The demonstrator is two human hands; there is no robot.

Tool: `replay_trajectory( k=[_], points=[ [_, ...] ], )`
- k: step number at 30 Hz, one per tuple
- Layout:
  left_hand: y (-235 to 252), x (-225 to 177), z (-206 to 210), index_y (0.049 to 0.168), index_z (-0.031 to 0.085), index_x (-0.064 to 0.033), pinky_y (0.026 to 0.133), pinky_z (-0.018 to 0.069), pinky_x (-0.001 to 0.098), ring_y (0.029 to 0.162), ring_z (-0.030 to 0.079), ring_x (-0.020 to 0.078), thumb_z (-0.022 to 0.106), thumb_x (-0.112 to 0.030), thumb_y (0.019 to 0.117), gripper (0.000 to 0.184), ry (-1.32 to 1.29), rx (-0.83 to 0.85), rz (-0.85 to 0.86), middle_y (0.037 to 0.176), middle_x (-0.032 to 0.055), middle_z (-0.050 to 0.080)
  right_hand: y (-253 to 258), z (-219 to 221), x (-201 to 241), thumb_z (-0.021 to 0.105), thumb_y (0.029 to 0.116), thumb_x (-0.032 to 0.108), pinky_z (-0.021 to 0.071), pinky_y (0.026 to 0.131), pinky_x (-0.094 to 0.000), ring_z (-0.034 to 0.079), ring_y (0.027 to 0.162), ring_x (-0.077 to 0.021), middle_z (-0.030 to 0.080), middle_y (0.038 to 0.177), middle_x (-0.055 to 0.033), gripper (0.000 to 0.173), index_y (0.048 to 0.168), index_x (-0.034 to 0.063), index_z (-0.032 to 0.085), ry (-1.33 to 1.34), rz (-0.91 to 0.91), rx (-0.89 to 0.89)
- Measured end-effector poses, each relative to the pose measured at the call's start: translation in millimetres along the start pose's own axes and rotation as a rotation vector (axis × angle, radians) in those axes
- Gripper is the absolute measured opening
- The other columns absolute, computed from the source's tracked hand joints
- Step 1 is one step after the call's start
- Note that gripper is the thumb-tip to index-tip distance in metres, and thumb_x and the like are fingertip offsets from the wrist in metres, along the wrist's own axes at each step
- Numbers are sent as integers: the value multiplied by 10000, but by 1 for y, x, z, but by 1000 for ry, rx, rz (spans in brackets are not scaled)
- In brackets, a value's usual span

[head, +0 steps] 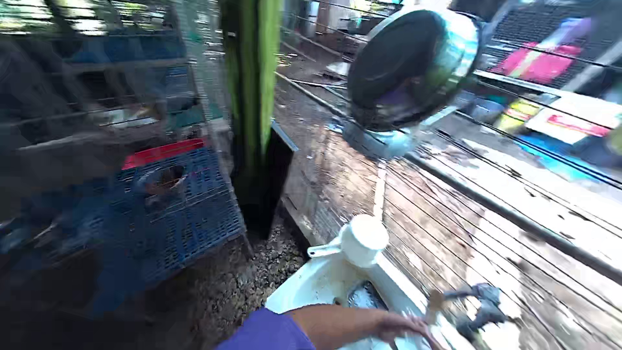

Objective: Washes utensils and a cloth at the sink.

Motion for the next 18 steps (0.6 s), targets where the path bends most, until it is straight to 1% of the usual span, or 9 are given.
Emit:
replay_trajectory(
  k=[2, 3, 5, 6, 9, 11, 13, 15, 18],
  points=[
    [25, 1, -4, 1343, 552, 80, 1012, 447, 581, 1214, 560, 353, 499, -232, 1076, 414, -102, -144, -159, 1344, 256, 577, -1, 2, 1, 651, 959, 68, 548, 886, -464, 665, 955, -276, 689, 1058, -246, 301, 1174, -142, 634, -246, -21, -130],
    [32, 1, -7, 1327, 551, 105, 1007, 454, 565, 1174, 579, 360, 526, -249, 1068, 439, -116, -232, -242, 1296, 279, 593, -1, 7, 3, 709, 906, 52, 537, 925, -521, 670, 998, -352, 685, 1078, -291, 325, 1158, -143, 646, -321, -4, -147],
    [46, -1, -11, 1338, 540, 77, 924, 511, 464, 1019, 622, 282, 579, -250, 1052, 436, -124, -331, -284, 1174, 232, 635, -9, 15, 5, 764, 900, 110, 477, 1044, -569, 646, 1136, -430, 667, 1185, -326, 410, 1215, -127, 648, -445, 107, -118],
    [54, -4, -13, 1344, 542, 62, 886, 524, 422, 962, 630, 237, 579, -232, 1051, 416, -143, -345, -258, 1133, 198, 654, -15, 14, -3, 777, 891, 125, 499, 1009, -563, 660, 1088, -415, 675, 1157, -311, 423, 1216, -113, 647, -433, 153, -124],
    [76, -9, -17, 1345, 544, 29, 766, 554, 335, 834, 666, 168, 487, -228, 1097, 362, -286, -343, -269, 1023, 126, 690, -51, 11, -46, 795, 866, 125, 552, 781, -508, 651, 807, -327, 664, 973, -251, 436, 1192, -101, 613, -251, 274, -166],
    [80, -9, -6, 1253, 543, -6, 684, 575, 311, 740, 674, 152, 459, -244, 1109, 291, -368, -313, -328, 904, 88, 679, -73, 5, -63, 806, 856, 131, 552, 725, -472, 636, 736, -286, 657, 915, -221, 428, 1166, -96, 616, -176, 296, -206],
    [83, -1, 10, 1092, 528, -26, 530, 517, 238, 559, 578, 98, 437, -217, 1111, 212, -457, -319, -315, 761, 43, 607, -90, -2, -69, 819, 846, 134, 553, 759, -469, 645, 774, -285, 664, 946, -223, 462, 1191, -93, 612, -150, 306, -239],
    [84, 7, 19, 1032, 535, -40, 412, 400, 185, 441, 449, 51, 396, -248, 1124, 266, -535, -355, -281, 666, 10, 541, -102, -1, -67, 826, 853, 161, 551, 812, -467, 655, 828, -288, 671, 974, -227, 484, 1197, -100, 609, -132, 269, -259],
    [86, 9, 31, 1185, 578, -15, 383, 341, 170, 415, 387, 34, 292, -287, 1137, 398, -537, -266, -276, 645, -13, 498, -105, 0, -59, 708, 967, 308, 544, 896, -499, 699, 912, -314, 716, 975, -232, 428, 1116, -93, 685, -301, 171, -210]
  ],
)
Point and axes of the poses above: each hand's wrist, its own y-axis towards the middle knuckle, its own z-axis out of the palm, x = y × z, the point moved 9 cm from there along y, towards the middle knuckle
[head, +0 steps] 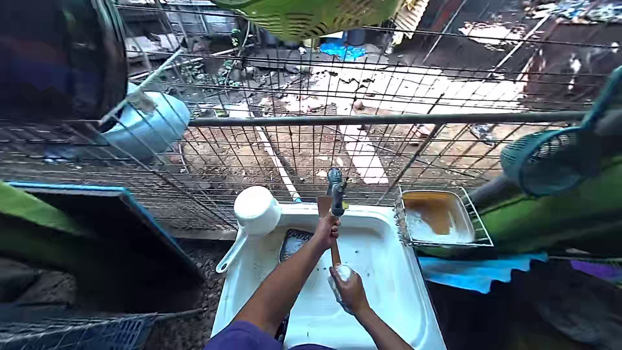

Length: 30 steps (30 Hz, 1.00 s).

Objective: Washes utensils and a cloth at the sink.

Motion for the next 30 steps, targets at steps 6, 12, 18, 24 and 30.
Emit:
replay_trajectory(
  k=[6, 12, 18, 24, 30],
  points=[
    [-8, -5, 12, 1203, 575, -67, 490, 462, 200, 558, 578, 73, 388, -338, 1122, 339, 407, 189, -190, 784, 34, 656, 15, -50, -5, 627, 1012, 352, 510, 1005, -590, 699, 1079, -428, 718, 1098, -296, 488, 1171, -105, 686, -191, -77, -233],
    [-39, 10, -6, 1359, 418, -10, 772, 562, 339, 844, 640, 135, 479, 106, 971, 409, 577, 288, -132, 1032, 78, 627, 46, -56, 68, 673, 883, 136, 338, 1219, -522, 442, 1429, -454, 488, 1480, -343, 563, 1353, -155, 563, 111, -583, -355],
    [-75, 12, -22, 1503, 324, -37, 781, 586, 362, 1037, 680, 241, 474, 188, 938, 626, 607, 155, -125, 1340, 187, 576, 120, -60, 76, 520, 1021, 119, 355, 1208, -520, 490, 1413, -419, 551, 1459, -281, 429, 1392, -90, 573, -72, -417, -396],
    [-78, -3, -41, 1369, 430, -9, 680, 557, 312, 771, 629, 149, 508, 93, 995, 395, 657, 72, -101, 1010, 100, 603, 75, 6, 99, 646, 862, 175, 364, 1144, -651, 583, 1285, -484, 677, 1284, -272, 409, 1168, -83, 731, -154, -871, -281],
    [-75, 12, -35, 1406, 477, 8, 599, 480, 270, 688, 568, 115, 575, 134, 932, 500, 913, 29, -41, 1035, 123, 620, 109, -32, 102, 693, 919, 193, 488, 1028, -571, 668, 1148, -411, 719, 1130, -268, 321, 1094, -73, 730, -269, -362, -157]
  ],
)
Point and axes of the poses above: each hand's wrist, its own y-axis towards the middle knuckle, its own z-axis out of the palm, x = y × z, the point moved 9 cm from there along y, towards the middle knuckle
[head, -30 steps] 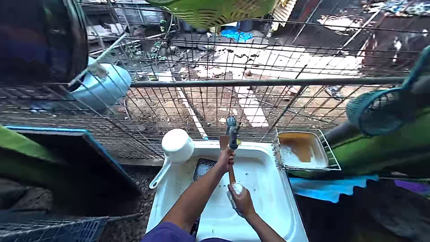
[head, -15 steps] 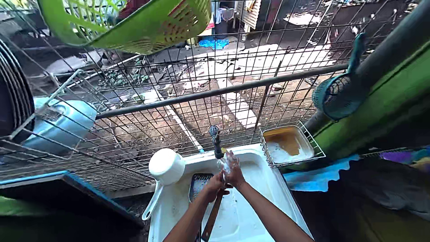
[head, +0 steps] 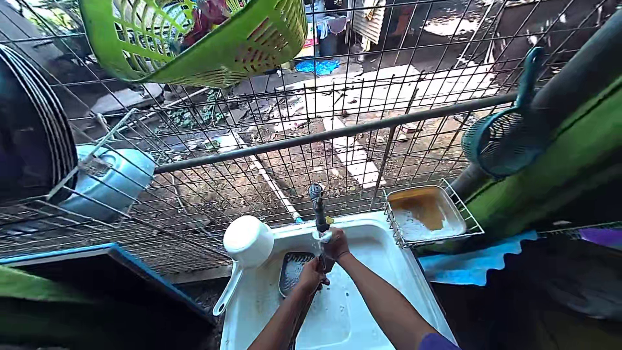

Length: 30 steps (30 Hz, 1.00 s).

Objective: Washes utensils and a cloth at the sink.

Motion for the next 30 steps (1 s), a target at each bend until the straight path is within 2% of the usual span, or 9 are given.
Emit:
replay_trajectory(
  k=[4, 7, 9, 12, 14, 18, 21, 24, 30],
  points=[
    [23, 1, 13, 1318, 581, 33, 579, 481, 266, 627, 564, 102, 577, -6, 1006, 315, 72, 2, 128, 923, 102, 650, -1, -24, -59, 546, 1035, 98, 510, 1002, -531, 672, 1090, -404, 687, 1117, -316, 282, 1126, -137, 674, 457, 471, -312],
    [33, 4, 13, 1403, 571, -18, 599, 456, 270, 633, 529, 85, 584, -144, 1046, 379, 161, 99, 115, 1001, 102, 681, -39, -47, -114, 438, 1109, 183, 515, 920, -500, 638, 991, -360, 646, 1105, -300, 381, 1201, -142, 614, 659, 673, -459],
    [40, 2, 2, 1362, 588, -22, 590, 457, 267, 617, 529, 84, 496, -292, 1097, 390, 147, 119, 72, 1006, 96, 688, -64, -66, -142, 576, 1053, 215, 484, 1031, -550, 655, 1147, -406, 685, 1170, -305, 355, 1171, -103, 682, 269, 646, -227],
    [46, -8, -9, 1360, 579, -55, 588, 442, 257, 627, 532, 84, 279, -483, 1120, 575, 79, 145, 33, 1039, 82, 683, -93, -68, -160, 759, 906, 440, 350, 1118, -660, 485, 1381, -424, 627, 1373, -222, 562, 1336, 88, 677, -181, 599, 204],
    [57, -22, -12, 1414, 578, -119, 582, 429, 262, 633, 514, 91, 294, -475, 1118, 543, 42, 132, 72, 1033, 71, 662, -85, -92, -117, 732, 936, 427, 316, 1140, -666, 473, 1393, -441, 594, 1411, -251, 604, 1386, 37, 630, -132, 461, 77],
    [79, -40, -13, 1523, 428, -49, 744, 511, 378, 786, 580, 215, 649, -274, 1024, 590, 246, 59, 92, 1161, 210, 619, -49, -138, 46, 558, 1035, 233, 538, 1005, -459, 671, 1178, -367, 574, 1415, -301, 543, 1448, -113, 486, 258, -77, -273],
    [79, -49, -12, 1325, 573, 32, 830, 520, 457, 860, 625, 271, 705, -261, 980, 471, 442, 36, 63, 1103, 219, 643, -27, -138, 132, 544, 1026, 277, 562, 899, -467, 724, 1000, -321, 693, 1247, -254, 513, 1397, -76, 573, 184, -298, -233],
    [73, -56, -13, 1328, 547, 37, 814, 549, 420, 843, 650, 238, 649, -182, 1002, 405, 453, 37, 38, 1069, 191, 651, -13, -121, 158, 588, 1000, 199, 539, 961, -506, 727, 1023, -361, 745, 1112, -224, 368, 1274, -21, 698, -28, -285, -152],
    [62, -61, -19, 1381, 492, 10, 733, 562, 357, 746, 659, 186, 605, -99, 1011, 402, 519, 81, 32, 1011, 162, 660, -11, -120, 156, 600, 929, 87, 570, 835, -474, 738, 873, -329, 756, 970, -214, 264, 1099, -40, 756, 15, -344, -237]
  ],
)
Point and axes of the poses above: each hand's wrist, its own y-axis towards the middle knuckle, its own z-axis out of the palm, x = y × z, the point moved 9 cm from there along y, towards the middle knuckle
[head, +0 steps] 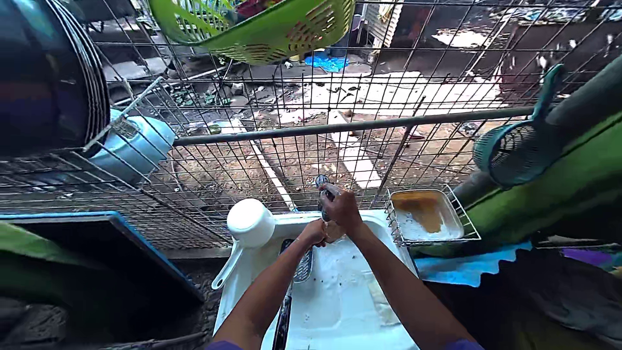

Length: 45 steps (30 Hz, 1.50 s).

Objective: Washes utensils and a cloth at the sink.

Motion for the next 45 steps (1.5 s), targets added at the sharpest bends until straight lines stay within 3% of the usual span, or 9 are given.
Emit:
replay_trajectory(
  k=[8, 16, 18, 22, 27, 32, 35, 41, 45],
  points=[
    [4, -11, -2, 1174, 610, 46, 715, 564, 378, 729, 660, 199, 505, -258, 1072, 337, -81, -61, -37, 938, 159, 667, 4, 1, -4, 591, 936, 105, 549, 818, -465, 712, 846, -312, 743, 938, -207, 264, 1095, -35, 749, 5, 24, 82],
    [-5, 1, -3, 1269, 574, 47, 757, 575, 368, 740, 669, 188, 685, -144, 981, 363, -197, -85, 56, 952, 155, 683, 3, -1, -6, 567, 964, 85, 543, 938, -437, 728, 1004, -315, 736, 1143, -236, 333, 1233, -50, 710, 153, -54, 106],
    [-11, 14, -3, 1320, 538, 34, 721, 573, 357, 710, 658, 190, 623, -221, 1037, 390, -259, -100, 37, 955, 162, 671, -12, -3, -33, 544, 1004, 127, 579, 810, -331, 706, 850, -182, 718, 1150, -233, 391, 1302, -109, 634, 382, -38, -79],
    [-30, 34, 5, 1419, 443, 7, 692, 570, 365, 729, 655, 215, 578, -84, 1035, 417, -482, -115, 34, 1068, 206, 636, -79, 42, -130, 302, 1119, 134, 482, 647, -253, 566, 698, -96, 620, 920, -77, 362, 1216, -101, 560, 979, 724, -440],
    [-44, 68, 23, 1335, 509, 42, 690, 566, 334, 716, 643, 180, 645, 70, 937, 421, -671, -133, -1, 1002, 163, 646, -98, 142, -149, 455, 1033, -26, 537, 621, -268, 597, 667, -134, 594, 822, -97, 135, 1145, -54, 524, 1283, 1185, -125],
    [-38, 68, 26, 1207, 545, 76, 627, 570, 317, 667, 653, 161, 462, -76, 1074, 218, -826, -202, 8, 835, 117, 663, -71, 151, -144, 439, 1067, 103, 479, 561, -218, 531, 591, -50, 563, 767, -2, 183, 1194, 24, 544, 1045, 789, 159],
    [-25, 57, 28, 1184, 513, 14, 610, 568, 297, 652, 650, 138, 392, -110, 1098, 193, -874, -145, 44, 796, 68, 650, -65, 116, -126, 670, 978, 146, 511, 987, -496, 661, 1068, -344, 675, 1149, -273, 363, 1228, -113, 621, 491, 611, 210],
    [-39, 15, 18, 1148, 492, -65, 660, 533, 238, 698, 591, 40, 213, -115, 1091, 289, -844, -126, 259, 805, -16, 604, -89, 129, -109, 571, 1015, 190, 435, 1107, -545, 650, 1180, -392, 709, 1164, -250, 318, 1140, -65, 715, 153, -30, 203],
    [-31, -6, 18, 1150, 596, 64, 612, 540, 285, 639, 622, 120, 539, -101, 1037, 208, -555, -167, 173, 805, 86, 664, -77, 91, -138, 550, 1032, 313, 297, 1172, -667, 532, 1358, -408, 650, 1347, -226, 407, 1233, -2, 710, -119, 159, 300]
  ],
)
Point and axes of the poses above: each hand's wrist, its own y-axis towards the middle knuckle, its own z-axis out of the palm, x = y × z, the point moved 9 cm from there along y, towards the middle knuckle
